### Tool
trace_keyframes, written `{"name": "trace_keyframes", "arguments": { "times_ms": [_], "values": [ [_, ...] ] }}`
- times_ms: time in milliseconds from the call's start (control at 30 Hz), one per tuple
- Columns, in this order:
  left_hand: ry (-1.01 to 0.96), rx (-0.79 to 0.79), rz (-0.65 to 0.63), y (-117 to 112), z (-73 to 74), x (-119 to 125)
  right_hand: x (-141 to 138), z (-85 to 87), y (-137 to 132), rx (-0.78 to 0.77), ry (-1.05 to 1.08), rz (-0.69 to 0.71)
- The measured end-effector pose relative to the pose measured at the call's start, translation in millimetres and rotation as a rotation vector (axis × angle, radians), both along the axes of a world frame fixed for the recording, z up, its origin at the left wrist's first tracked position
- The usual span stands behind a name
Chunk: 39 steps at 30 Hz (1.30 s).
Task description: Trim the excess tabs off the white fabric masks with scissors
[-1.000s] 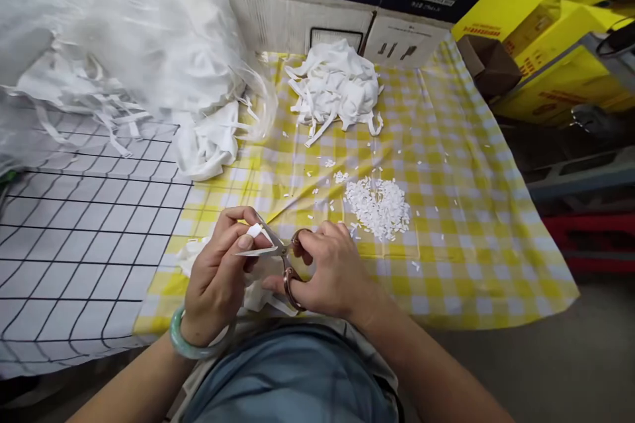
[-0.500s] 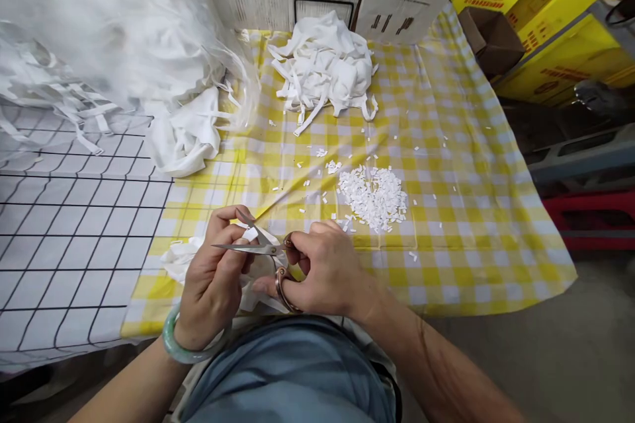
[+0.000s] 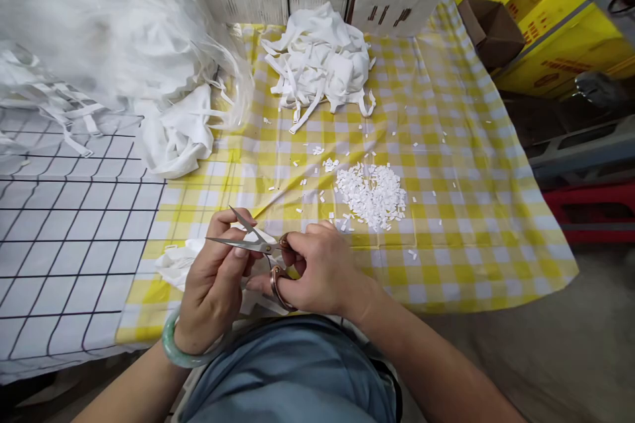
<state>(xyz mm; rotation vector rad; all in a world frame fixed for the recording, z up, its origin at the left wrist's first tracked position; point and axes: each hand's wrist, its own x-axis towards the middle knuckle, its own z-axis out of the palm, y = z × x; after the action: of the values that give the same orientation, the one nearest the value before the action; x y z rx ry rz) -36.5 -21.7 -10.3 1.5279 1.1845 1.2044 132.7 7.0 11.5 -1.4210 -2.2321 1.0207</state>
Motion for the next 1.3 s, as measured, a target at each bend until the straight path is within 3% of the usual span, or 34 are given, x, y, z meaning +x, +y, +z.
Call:
{"name": "trace_keyframes", "arguments": {
  "times_ms": [233, 400, 633, 733, 800, 900, 967, 1033, 1133, 1233, 1300],
  "values": [
    [0.05, -0.034, -0.002, 3, -0.5, 4, 6, -7.0, -4, -0.002, 0.068, -0.037],
    [0.082, 0.007, -0.075, 10, -1.9, 10, 17, -11.5, -10, -0.038, 0.045, -0.101],
    [0.045, -0.11, -0.155, 17, -5.6, 19, 40, -17.6, -17, -0.383, 0.087, -0.337],
    [0.058, -0.16, -0.123, 18, 5.0, -11, 43, -16.4, -17, -0.312, 0.105, -0.351],
    [0.133, -0.128, -0.005, 15, 12.9, -46, 31, -17.6, -19, -0.166, 0.122, -0.262],
    [0.303, -0.092, 0.166, 1, 21.1, -95, -10, -27.2, -29, -0.006, 0.199, -0.061],
    [0.323, -0.165, 0.163, -8, 25.4, -113, -45, -36.0, -33, 0.004, 0.246, 0.024],
    [0.261, -0.227, 0.117, -7, 33.1, -116, -73, -39.7, -25, -0.062, 0.333, 0.02],
    [0.114, -0.096, 0.099, 25, 61.9, -99, -89, -16.0, 21, -0.096, 0.601, -0.085],
    [-0.043, 0.177, 0.071, 95, 113.4, -61, -72, 48.8, 96, 0.109, 0.856, -0.233],
    [-0.107, 0.303, 0.068, 153, 144.8, -29, -50, 97.4, 155, 0.357, 0.828, -0.316]
  ]
}}
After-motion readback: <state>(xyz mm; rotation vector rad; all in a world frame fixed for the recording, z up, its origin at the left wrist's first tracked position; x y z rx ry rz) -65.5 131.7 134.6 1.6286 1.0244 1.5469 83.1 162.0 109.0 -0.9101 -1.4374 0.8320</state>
